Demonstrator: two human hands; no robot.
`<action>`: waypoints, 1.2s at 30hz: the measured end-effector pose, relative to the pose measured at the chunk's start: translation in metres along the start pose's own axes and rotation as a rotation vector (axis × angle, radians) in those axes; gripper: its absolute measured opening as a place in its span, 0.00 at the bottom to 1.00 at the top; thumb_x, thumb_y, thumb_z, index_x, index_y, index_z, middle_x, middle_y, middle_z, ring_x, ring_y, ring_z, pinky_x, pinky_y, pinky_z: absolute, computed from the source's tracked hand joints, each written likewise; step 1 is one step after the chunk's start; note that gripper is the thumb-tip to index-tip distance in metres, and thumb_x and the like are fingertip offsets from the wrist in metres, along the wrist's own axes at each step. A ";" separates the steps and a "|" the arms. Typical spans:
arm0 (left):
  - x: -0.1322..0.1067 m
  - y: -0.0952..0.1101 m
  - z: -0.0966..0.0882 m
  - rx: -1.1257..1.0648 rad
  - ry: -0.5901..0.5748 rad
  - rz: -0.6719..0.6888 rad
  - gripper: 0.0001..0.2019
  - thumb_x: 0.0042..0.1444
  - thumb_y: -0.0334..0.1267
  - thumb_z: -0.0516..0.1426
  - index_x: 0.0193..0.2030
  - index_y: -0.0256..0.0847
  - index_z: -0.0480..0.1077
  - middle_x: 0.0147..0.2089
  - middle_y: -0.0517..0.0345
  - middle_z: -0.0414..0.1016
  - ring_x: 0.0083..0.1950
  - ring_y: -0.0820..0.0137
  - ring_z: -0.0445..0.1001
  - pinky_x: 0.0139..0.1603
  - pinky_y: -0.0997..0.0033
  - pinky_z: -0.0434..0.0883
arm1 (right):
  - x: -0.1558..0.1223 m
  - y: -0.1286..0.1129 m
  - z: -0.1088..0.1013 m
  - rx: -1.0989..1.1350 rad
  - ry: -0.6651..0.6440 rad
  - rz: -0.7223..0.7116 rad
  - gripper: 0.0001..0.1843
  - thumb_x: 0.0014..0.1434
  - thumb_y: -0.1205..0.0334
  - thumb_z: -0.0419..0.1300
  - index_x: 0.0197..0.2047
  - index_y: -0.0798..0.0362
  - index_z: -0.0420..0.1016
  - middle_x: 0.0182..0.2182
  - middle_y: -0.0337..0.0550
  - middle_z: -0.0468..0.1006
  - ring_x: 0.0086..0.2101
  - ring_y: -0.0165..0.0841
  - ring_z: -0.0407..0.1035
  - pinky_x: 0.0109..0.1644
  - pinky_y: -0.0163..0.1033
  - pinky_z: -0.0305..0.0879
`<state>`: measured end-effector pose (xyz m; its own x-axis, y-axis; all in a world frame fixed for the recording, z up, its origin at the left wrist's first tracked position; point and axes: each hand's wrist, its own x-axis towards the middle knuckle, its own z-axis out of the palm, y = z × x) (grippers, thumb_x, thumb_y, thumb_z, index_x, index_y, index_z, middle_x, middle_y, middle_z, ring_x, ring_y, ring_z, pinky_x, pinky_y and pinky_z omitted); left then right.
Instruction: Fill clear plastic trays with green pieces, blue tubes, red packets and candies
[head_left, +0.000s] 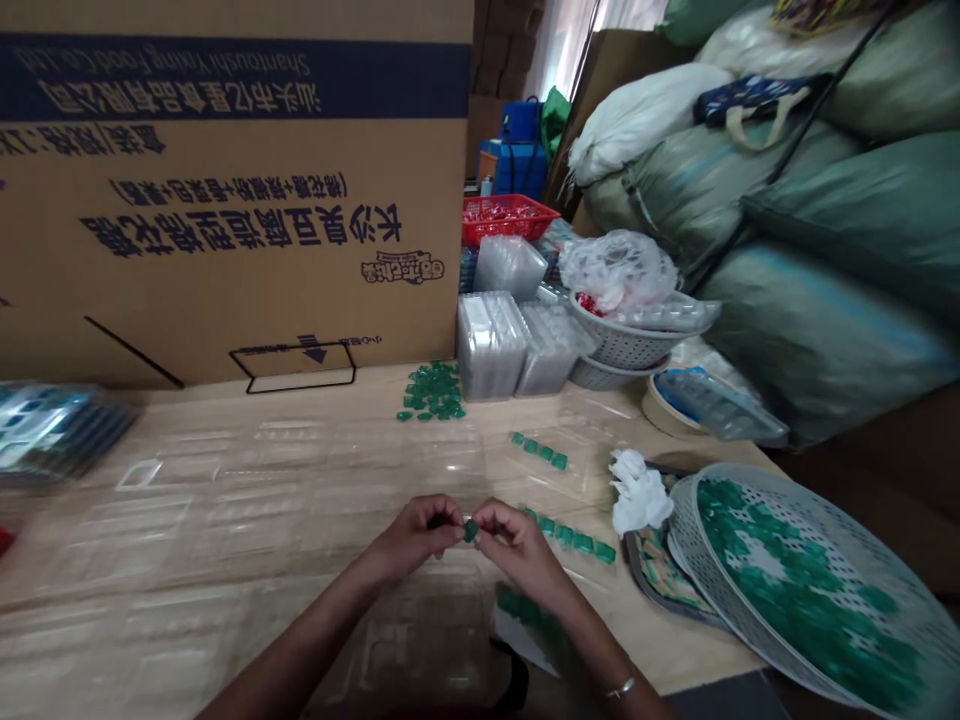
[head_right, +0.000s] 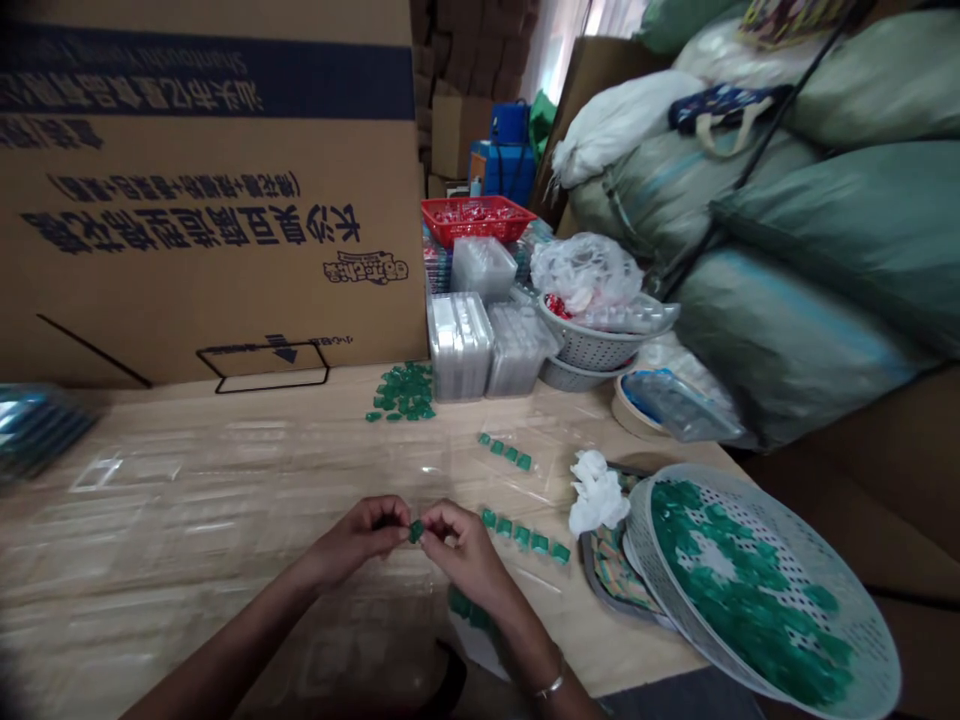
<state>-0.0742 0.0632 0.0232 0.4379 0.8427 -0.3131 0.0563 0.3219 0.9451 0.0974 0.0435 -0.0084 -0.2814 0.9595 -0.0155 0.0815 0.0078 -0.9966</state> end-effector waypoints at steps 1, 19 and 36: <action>-0.001 0.000 0.002 -0.055 -0.023 -0.010 0.11 0.41 0.42 0.61 0.25 0.37 0.67 0.21 0.66 0.60 0.20 0.80 0.54 0.22 0.78 0.53 | -0.001 -0.001 -0.001 0.046 -0.025 0.002 0.05 0.52 0.60 0.58 0.31 0.52 0.69 0.24 0.35 0.68 0.26 0.28 0.62 0.30 0.32 0.57; 0.005 -0.010 0.018 0.024 0.086 0.145 0.06 0.37 0.34 0.58 0.23 0.39 0.63 0.20 0.67 0.61 0.23 0.78 0.57 0.24 0.78 0.57 | -0.004 -0.004 0.009 -0.003 0.176 0.069 0.02 0.41 0.67 0.54 0.23 0.53 0.64 0.20 0.34 0.66 0.22 0.26 0.59 0.26 0.31 0.55; 0.004 -0.014 0.020 -0.017 0.065 0.163 0.13 0.43 0.44 0.61 0.29 0.37 0.66 0.24 0.64 0.64 0.23 0.78 0.61 0.23 0.77 0.61 | -0.006 -0.012 0.007 0.116 0.273 0.096 0.05 0.41 0.64 0.61 0.22 0.53 0.67 0.19 0.33 0.67 0.22 0.25 0.61 0.26 0.31 0.57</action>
<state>-0.0554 0.0539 0.0101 0.3807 0.9104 -0.1617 -0.0261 0.1853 0.9823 0.0913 0.0357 0.0029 -0.0096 0.9946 -0.1034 -0.0185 -0.1036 -0.9945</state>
